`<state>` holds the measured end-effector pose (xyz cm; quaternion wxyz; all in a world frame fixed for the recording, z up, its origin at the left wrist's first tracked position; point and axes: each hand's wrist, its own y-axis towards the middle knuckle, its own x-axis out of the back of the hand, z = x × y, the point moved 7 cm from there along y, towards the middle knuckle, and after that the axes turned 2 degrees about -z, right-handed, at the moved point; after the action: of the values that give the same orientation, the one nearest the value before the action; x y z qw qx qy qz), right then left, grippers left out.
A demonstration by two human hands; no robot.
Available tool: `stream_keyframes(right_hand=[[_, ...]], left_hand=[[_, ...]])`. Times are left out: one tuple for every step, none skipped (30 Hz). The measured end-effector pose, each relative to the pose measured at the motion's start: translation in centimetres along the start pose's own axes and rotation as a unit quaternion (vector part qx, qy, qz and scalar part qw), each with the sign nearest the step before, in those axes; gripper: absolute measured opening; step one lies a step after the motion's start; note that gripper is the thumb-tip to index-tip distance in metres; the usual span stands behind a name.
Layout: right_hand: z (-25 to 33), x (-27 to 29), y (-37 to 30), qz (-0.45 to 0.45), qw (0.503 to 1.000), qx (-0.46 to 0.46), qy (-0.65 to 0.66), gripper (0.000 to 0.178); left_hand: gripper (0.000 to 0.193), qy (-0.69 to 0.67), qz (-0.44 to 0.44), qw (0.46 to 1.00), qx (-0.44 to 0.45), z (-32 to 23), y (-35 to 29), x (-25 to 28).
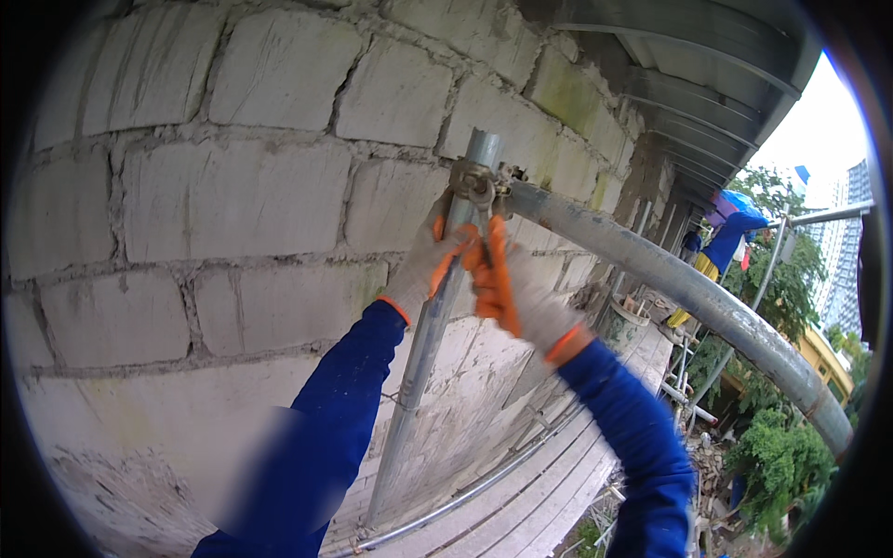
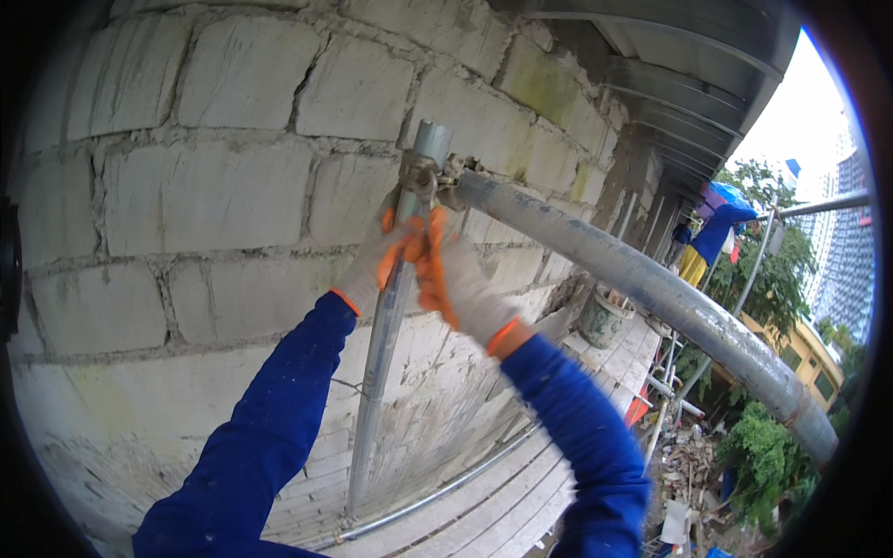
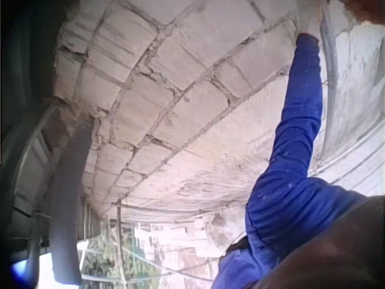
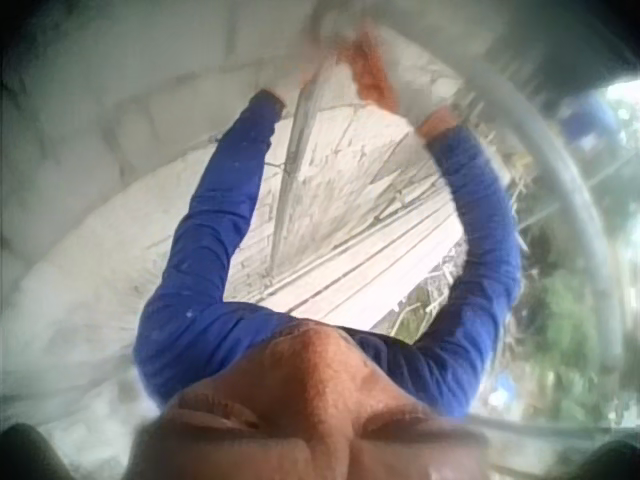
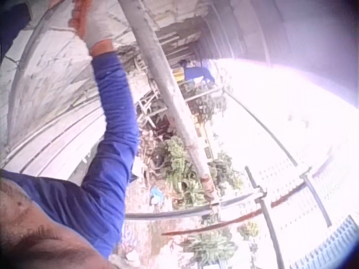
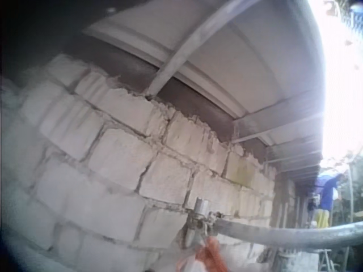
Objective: The person assembles a metal scaffolding structure on the exterior of a building. They lift and position vertical and horizontal metal poles, secure them using clamps, and tighten the connections with a wrench. The person works on a wooden plank platform attached to the building wall.
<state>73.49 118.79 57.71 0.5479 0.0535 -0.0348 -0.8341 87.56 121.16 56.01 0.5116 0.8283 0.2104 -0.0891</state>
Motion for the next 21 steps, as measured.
stream_keyframes(right_hand=[[2.3,1.3,-1.1,0.056,0.995,-0.027,-0.079,0.057],[4.6,1.5,-2.2,0.117,0.979,-0.054,-0.156,0.060],[7.0,1.0,-3.4,0.083,0.966,-0.071,-0.235,0.061],[8.7,0.5,-3.9,0.053,0.946,-0.083,-0.310,0.061],[9.6,0.3,-4.2,0.036,0.937,-0.090,-0.335,0.061],[10.2,0.1,-4.4,0.018,0.928,-0.098,-0.360,0.060],[10.4,0.2,-4.6,0.001,0.917,-0.108,-0.384,0.060],[10.4,0.2,-4.6,-0.002,0.917,-0.068,-0.393,0.055],[10.2,-0.5,-5.4,-0.017,0.908,0.004,-0.420,0.055],[9.5,-1.3,-6.5,-0.030,0.892,0.076,-0.445,0.055],[7.3,-1.0,-6.6,-0.044,0.928,0.045,-0.368,0.055],[4.7,0.1,-6.1,-0.066,0.956,0.007,-0.287,0.056],[3.1,-0.3,-5.0,-0.048,0.976,0.025,-0.212,0.059],[1.9,-0.9,-4.3,-0.038,0.989,0.045,-0.137,0.062],[1.0,-1.7,-2.8,-0.049,0.990,0.080,-0.103,0.060],[0.4,-2.9,-2.1,-0.076,0.988,0.108,-0.081,0.059],[-0.5,-2.3,-1.5,-0.098,0.987,0.117,-0.059,0.057],[-1.3,-1.6,-0.8,-0.113,0.985,0.126,-0.034,0.056],[-2.0,-1.1,-0.3,-0.119,0.983,0.136,-0.022,0.056],[-2.4,-1.7,0.6,-0.113,0.983,0.147,-0.006,0.055],[-2.5,-2.4,1.5,-0.106,0.982,0.159,0.010,0.054]], left_hand=[[0.079,0.093,-0.006,0.994,-0.055,-1.2,0.1,-0.6],[0.084,0.081,0.004,0.997,-0.012,-1.4,0.2,-0.3],[0.088,0.059,0.012,0.998,0.031,-1.1,0.2,-0.1],[0.091,0.058,0.018,0.997,0.053,-1.2,-0.2,0.6],[0.094,0.045,0.028,0.996,0.078,-0.4,-0.1,0.1],[0.096,0.047,0.036,0.995,0.084,-0.3,-0.2,-0.2],[0.095,0.031,0.033,0.996,0.081,0.0,0.2,0.1],[0.093,0.015,0.029,0.996,0.078,0.5,0.7,0.6],[0.089,-0.012,0.012,0.998,0.058,0.2,2.3,1.8],[0.086,-0.007,0.007,0.999,0.040,0.0,3.9,2.7],[0.084,-0.002,0.003,1.000,0.023,-0.8,5.4,3.2],[0.083,0.028,0.010,0.999,0.015,-2.1,6.0,2.0],[0.082,0.074,0.015,0.997,0.005,-3.7,6.9,2.0],[0.081,0.104,0.029,0.994,-0.013,-4.0,8.5,1.7],[0.081,0.146,0.042,0.988,-0.033,-4.4,10.5,1.8],[0.080,0.180,0.056,0.981,-0.053,-4.4,12.0,1.4],[0.075,0.128,0.109,0.984,-0.059,-5.1,12.3,-1.0],[0.072,0.096,0.115,0.989,-0.008,-5.8,12.3,-2.2],[0.069,0.064,0.120,0.990,0.046,-6.5,11.9,-3.2],[0.066,0.043,0.121,0.987,0.096,-6.8,12.0,-2.8],[0.060,0.029,0.156,0.987,0.013,-6.6,12.5,-2.5]])
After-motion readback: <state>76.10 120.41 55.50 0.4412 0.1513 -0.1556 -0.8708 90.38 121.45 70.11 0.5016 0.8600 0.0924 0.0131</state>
